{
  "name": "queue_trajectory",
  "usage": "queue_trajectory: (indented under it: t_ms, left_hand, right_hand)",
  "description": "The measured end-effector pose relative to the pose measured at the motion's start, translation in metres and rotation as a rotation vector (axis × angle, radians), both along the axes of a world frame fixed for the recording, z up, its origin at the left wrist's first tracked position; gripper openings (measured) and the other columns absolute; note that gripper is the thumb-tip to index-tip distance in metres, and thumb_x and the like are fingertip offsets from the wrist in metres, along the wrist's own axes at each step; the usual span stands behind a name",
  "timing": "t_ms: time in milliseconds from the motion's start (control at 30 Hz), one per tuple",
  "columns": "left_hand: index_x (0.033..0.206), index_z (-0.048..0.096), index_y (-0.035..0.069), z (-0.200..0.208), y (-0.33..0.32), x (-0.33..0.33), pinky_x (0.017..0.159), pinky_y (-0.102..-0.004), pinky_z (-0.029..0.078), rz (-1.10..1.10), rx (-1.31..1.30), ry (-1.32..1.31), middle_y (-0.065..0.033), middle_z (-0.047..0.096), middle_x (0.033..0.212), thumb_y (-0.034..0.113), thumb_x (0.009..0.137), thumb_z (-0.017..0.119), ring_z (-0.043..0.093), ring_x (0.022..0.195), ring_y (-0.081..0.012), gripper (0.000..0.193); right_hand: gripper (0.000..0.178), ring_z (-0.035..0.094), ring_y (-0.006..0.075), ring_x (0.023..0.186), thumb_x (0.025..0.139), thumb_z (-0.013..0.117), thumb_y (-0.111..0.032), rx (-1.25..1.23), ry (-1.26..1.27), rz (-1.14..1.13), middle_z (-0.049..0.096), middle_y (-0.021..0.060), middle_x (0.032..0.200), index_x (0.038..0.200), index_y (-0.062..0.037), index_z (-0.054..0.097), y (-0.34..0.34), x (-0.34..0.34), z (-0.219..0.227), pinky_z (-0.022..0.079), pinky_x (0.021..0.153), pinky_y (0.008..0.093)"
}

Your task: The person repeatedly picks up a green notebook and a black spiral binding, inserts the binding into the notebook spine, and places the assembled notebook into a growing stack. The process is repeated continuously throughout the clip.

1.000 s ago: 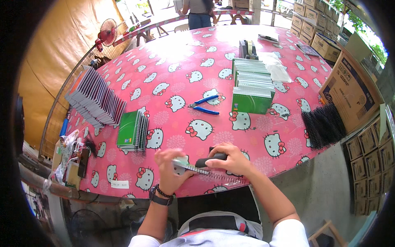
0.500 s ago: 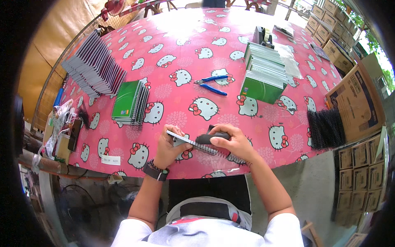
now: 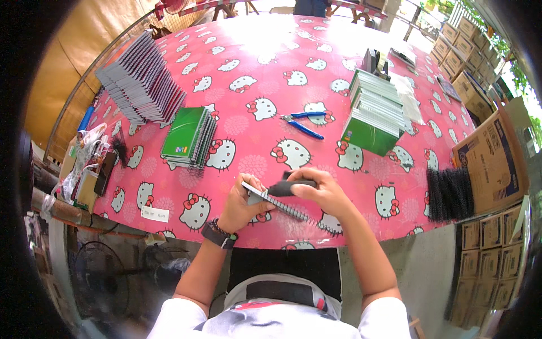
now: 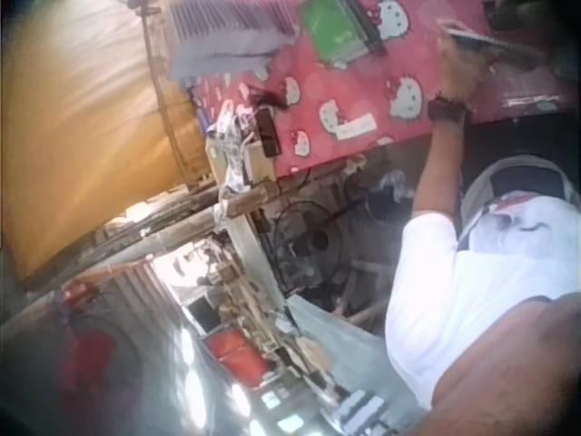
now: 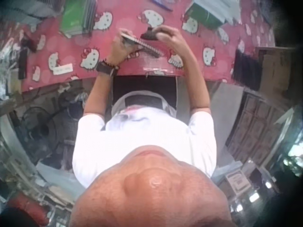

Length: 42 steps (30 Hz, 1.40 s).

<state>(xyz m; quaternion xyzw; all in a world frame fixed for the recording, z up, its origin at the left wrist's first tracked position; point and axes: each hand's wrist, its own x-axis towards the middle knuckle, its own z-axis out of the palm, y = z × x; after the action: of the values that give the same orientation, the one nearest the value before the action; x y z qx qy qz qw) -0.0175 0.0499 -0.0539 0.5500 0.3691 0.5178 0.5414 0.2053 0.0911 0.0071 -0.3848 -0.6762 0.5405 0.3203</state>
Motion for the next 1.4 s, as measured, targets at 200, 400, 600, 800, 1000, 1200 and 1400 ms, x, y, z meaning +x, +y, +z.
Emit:
queue_trajectory:
  t_ms: [200, 400, 600, 800, 1000, 1200, 1400]
  left_hand:
    - [0.097, 0.044, 0.009, -0.006, 0.000, -0.001, 0.062, -0.0258, 0.048, 0.062, -0.034, 0.128, -0.0030, 0.055, 0.085, 0.017, 0.070, 0.085, 0.055, 0.073, -0.0093, 0.050]
    - [0.099, 0.043, 0.007, -0.003, -0.005, -0.001, 0.067, -0.0303, 0.048, 0.051, -0.136, 0.146, -0.0048, 0.056, 0.083, 0.017, 0.070, 0.085, 0.057, 0.077, -0.0141, 0.052]
    - [0.101, 0.043, 0.006, 0.002, -0.004, -0.002, 0.064, -0.0312, 0.047, 0.034, -0.161, 0.153, -0.0071, 0.054, 0.084, 0.018, 0.074, 0.082, 0.056, 0.074, -0.0156, 0.049]
    - [0.105, 0.043, 0.004, 0.010, -0.007, 0.006, 0.054, -0.0300, 0.048, 0.078, -0.039, 0.221, -0.0078, 0.054, 0.084, 0.020, 0.079, 0.078, 0.057, 0.067, -0.0134, 0.047]
    - [0.102, 0.052, 0.003, 0.037, -0.013, 0.021, 0.059, -0.0288, 0.049, 0.226, 0.420, 0.315, -0.0082, 0.058, 0.081, 0.009, 0.080, 0.074, 0.060, 0.067, -0.0158, 0.032]
    - [0.092, 0.062, 0.002, 0.063, -0.028, 0.022, 0.061, -0.0268, 0.049, 0.206, 0.208, 0.184, -0.0074, 0.062, 0.081, 0.005, 0.078, 0.073, 0.062, 0.071, -0.0157, 0.018]
    - [0.091, 0.062, 0.003, 0.067, -0.037, 0.019, 0.066, -0.0236, 0.050, 0.233, 0.300, 0.241, -0.0030, 0.065, 0.083, 0.008, 0.079, 0.076, 0.061, 0.076, -0.0079, 0.020]
  right_hand:
    - [0.035, 0.053, 0.0146, 0.097, 0.081, 0.068, -0.032, 0.155, -0.316, -0.060, 0.063, 0.0046, 0.100, 0.100, -0.0018, 0.066, 0.003, -0.005, 0.002, 0.041, 0.085, 0.0318]
    - [0.039, 0.051, 0.0114, 0.089, 0.084, 0.067, -0.035, 0.006, -0.017, 0.056, 0.060, 0.0029, 0.097, 0.099, 0.0004, 0.065, 0.001, -0.021, 0.007, 0.042, 0.080, 0.0282]
    - [0.045, 0.054, 0.0292, 0.108, 0.078, 0.072, -0.045, 0.221, -0.212, 0.018, 0.060, 0.0175, 0.114, 0.099, -0.0052, 0.066, 0.005, -0.027, 0.004, 0.041, 0.093, 0.0389]
    - [0.053, 0.050, 0.0317, 0.119, 0.075, 0.076, -0.036, 0.741, -0.418, -0.239, 0.059, 0.0168, 0.122, 0.115, -0.0056, 0.060, 0.008, -0.006, 0.006, 0.043, 0.096, 0.0421]
    - [0.029, 0.061, 0.0230, 0.081, 0.078, 0.074, -0.012, 0.466, -0.056, -0.170, 0.059, 0.0106, 0.091, 0.103, -0.0030, 0.063, -0.045, -0.040, 0.037, 0.050, 0.071, 0.0320]
    - [0.021, 0.056, 0.0135, 0.069, 0.077, 0.076, -0.011, 0.392, 0.020, -0.196, 0.055, 0.0055, 0.081, 0.090, -0.0016, 0.062, -0.050, -0.039, 0.042, 0.045, 0.061, 0.0267]
    - [0.023, 0.057, 0.0185, 0.068, 0.078, 0.075, -0.013, 0.547, -0.096, -0.138, 0.055, 0.0088, 0.082, 0.092, -0.0004, 0.061, -0.056, -0.034, 0.051, 0.046, 0.060, 0.0287]
